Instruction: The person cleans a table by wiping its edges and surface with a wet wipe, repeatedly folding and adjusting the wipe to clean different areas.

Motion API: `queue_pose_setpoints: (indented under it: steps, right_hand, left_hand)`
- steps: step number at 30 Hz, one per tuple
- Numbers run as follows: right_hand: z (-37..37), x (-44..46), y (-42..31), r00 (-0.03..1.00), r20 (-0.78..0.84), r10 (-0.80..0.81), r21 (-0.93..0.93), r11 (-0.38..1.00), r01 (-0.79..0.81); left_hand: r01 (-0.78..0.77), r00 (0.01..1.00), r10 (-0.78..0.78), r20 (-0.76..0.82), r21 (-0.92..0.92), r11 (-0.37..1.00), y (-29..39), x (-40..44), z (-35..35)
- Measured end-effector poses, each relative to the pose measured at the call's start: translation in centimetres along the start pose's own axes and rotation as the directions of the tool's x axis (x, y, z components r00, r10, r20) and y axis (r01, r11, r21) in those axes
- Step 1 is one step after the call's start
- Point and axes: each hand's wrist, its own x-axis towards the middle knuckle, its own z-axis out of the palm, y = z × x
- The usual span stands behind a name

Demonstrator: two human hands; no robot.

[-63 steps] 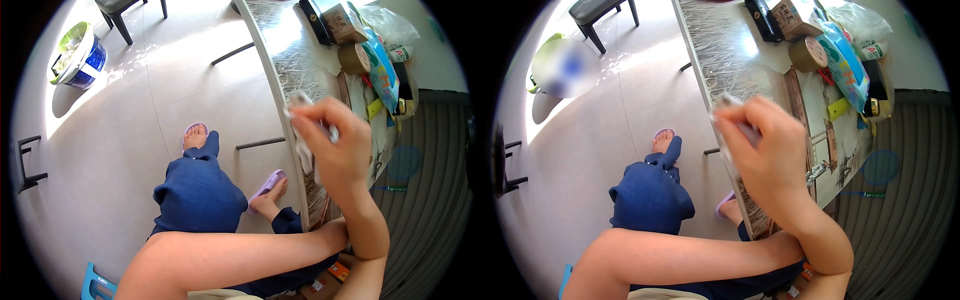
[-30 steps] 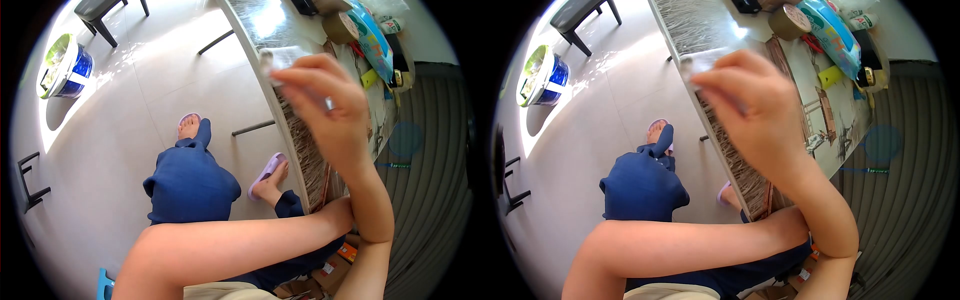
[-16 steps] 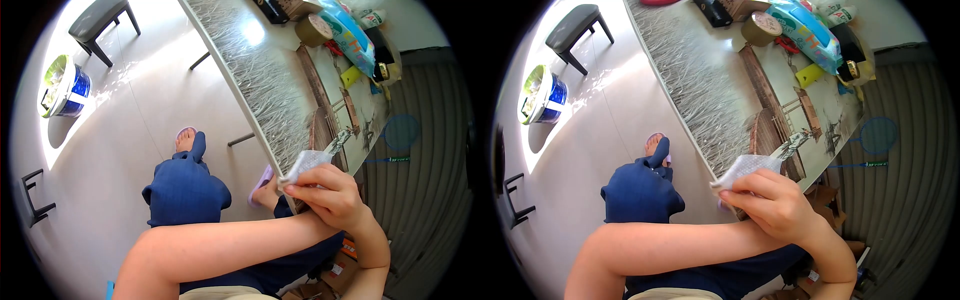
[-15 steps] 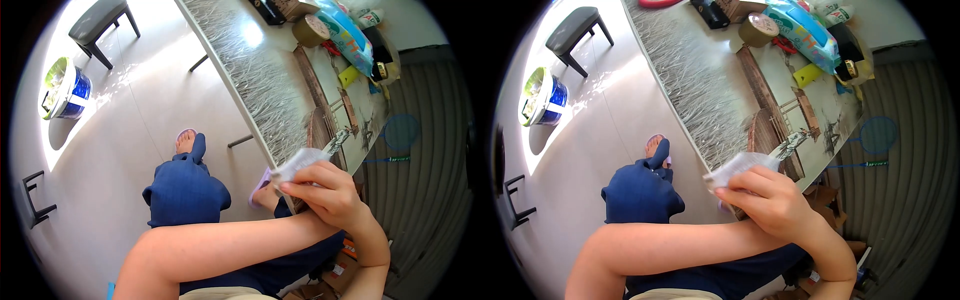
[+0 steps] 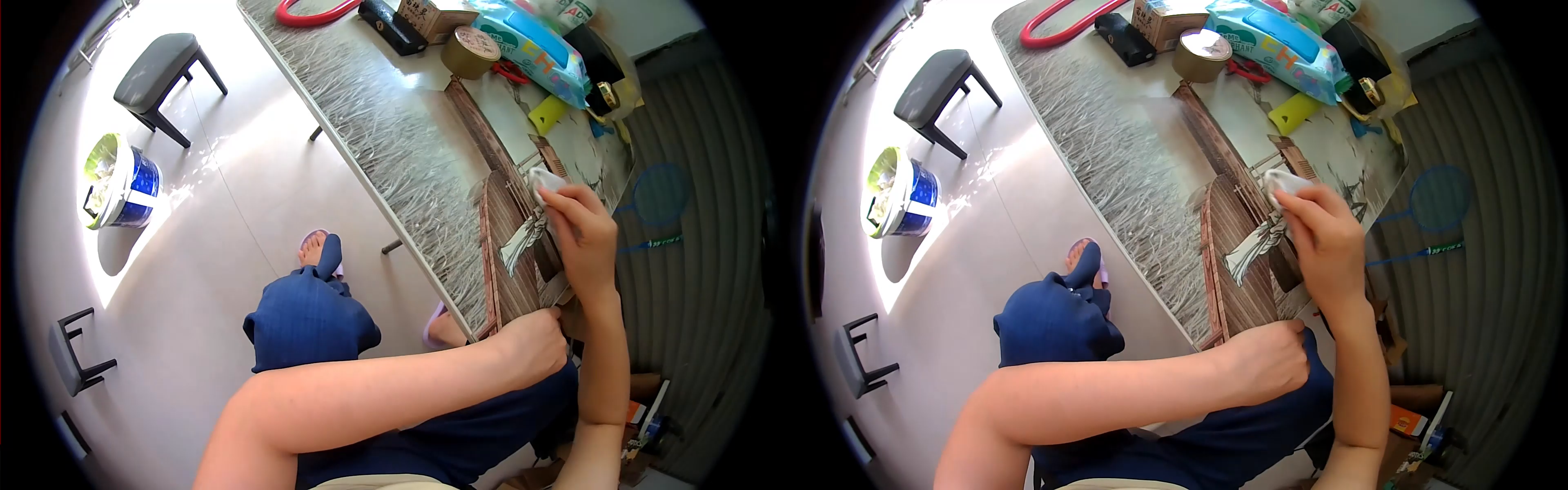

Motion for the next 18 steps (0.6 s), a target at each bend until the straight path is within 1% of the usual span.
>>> queue_pose_setpoints:
  steps: [1,2,3,4,5,6,7,8,9,10,11,13,15,17,18]
  right_hand:
    - [-0.4,-0.8,-0.2,1.000,-0.005,0.004,0.002,1.000,-0.004]
    - [-0.9,-1.7,-0.5,0.980,-0.086,0.181,0.254,0.955,-0.154]
    - [-1.3,-2.7,-0.6,0.923,-0.119,0.367,0.498,0.826,-0.264]
    - [-1.3,-3.7,-0.2,0.862,-0.139,0.488,0.682,0.678,-0.274]
    - [-1.5,-4.4,-0.3,0.856,-0.147,0.496,0.685,0.675,-0.274]
    - [-2.0,-5.0,-0.4,0.828,-0.074,0.556,0.874,0.436,-0.215]
    - [-2.5,-5.7,-0.5,0.806,0.008,0.592,0.979,0.161,-0.127]
    - [-2.8,-5.8,-0.9,0.793,0.000,0.609,0.989,0.118,-0.091]
    - [-3.0,-6.2,-1.0,0.780,-0.021,0.625,0.989,0.130,-0.077]
    - [-3.0,-6.5,-1.0,0.803,-0.023,0.596,0.993,0.109,-0.052]
    - [-2.9,-6.8,-1.0,0.826,-0.028,0.563,0.996,0.085,-0.024]
    - [-2.9,-7.0,-1.5,0.818,-0.049,0.573,0.995,0.096,-0.008]
    - [-3.3,-6.9,-2.2,0.856,0.005,0.516,0.997,0.059,-0.042]
    - [-3.3,-7.1,-2.3,0.865,-0.003,0.501,0.998,0.061,-0.033]
    - [-3.3,-7.2,-2.3,0.878,0.010,0.479,1.000,0.021,-0.022]
  left_hand:
    - [0.006,0.999,-0.007,0.037,0.013,1.000,0.1,0.1,0.0]
    - [0.002,0.999,-0.003,0.044,0.014,1.000,-0.1,0.1,-0.3]
    - [-0.014,0.999,0.016,0.048,-0.041,0.999,-0.3,0.1,-0.4]
    - [-0.030,0.998,0.035,0.053,-0.094,0.995,-0.6,0.1,-0.6]
    - [-0.040,0.997,0.046,0.062,-0.092,0.995,-0.8,0.0,-0.6]
    - [-0.046,0.997,0.031,-0.067,-0.239,0.970,-0.9,-0.1,-0.5]
    - [-0.074,0.982,0.000,-0.190,-0.381,0.922,-1.1,-0.1,-0.5]
    - [-0.100,0.968,-0.020,-0.251,-0.456,0.884,-1.4,-0.3,-1.4]
    - [-0.122,0.969,0.008,-0.245,-0.456,0.881,-1.4,-0.6,-2.5]
    - [-0.057,0.940,-0.134,-0.314,-0.531,0.846,-1.5,-0.9,-3.8]
    - [0.002,0.889,-0.278,-0.364,-0.603,0.798,-1.7,-1.2,-4.7]
    - [0.058,0.742,-0.505,-0.441,-0.709,0.703,-2.2,-1.8,-5.6]
    - [-0.006,0.508,-0.610,-0.608,-0.711,0.704,-3.8,-1.7,-6.0]
    - [-0.187,0.463,-0.713,-0.527,-0.844,0.503,-4.8,-2.3,-6.6]
    - [-0.178,0.473,-0.707,-0.527,-0.842,0.509,-4.5,-2.0,-6.8]
